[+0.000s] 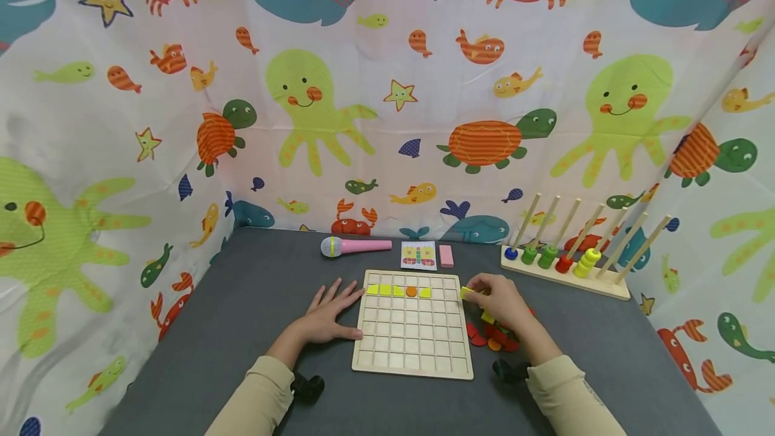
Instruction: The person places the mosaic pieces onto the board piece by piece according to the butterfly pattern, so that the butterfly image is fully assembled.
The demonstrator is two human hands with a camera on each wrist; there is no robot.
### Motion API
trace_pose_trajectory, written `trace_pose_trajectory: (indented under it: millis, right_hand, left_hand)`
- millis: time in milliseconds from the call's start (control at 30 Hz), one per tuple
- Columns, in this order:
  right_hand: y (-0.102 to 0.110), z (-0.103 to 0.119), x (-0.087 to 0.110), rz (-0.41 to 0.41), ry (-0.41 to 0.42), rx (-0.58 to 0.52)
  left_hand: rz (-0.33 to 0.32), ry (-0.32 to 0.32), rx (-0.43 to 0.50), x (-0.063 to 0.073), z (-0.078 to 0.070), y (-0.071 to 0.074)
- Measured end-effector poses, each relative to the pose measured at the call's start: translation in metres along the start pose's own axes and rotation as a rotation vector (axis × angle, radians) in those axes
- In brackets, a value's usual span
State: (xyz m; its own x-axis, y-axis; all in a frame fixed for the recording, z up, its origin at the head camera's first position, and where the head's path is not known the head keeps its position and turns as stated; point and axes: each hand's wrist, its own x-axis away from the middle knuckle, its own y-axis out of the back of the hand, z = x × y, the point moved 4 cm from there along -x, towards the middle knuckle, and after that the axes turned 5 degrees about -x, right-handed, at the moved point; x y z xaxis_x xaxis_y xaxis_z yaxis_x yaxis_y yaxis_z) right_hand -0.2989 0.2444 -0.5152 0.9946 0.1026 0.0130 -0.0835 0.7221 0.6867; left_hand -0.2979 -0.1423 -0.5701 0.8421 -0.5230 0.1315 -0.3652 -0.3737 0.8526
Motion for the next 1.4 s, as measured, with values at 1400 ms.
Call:
trace_pose_trajectory:
  millis: [1400]
  right_hand:
    - [-0.043, 0.013, -0.037, 0.006, -0.018, -0.040]
  left_hand:
    - [0.015, 0.019, 0.002, -0.002, 0.003, -0.002]
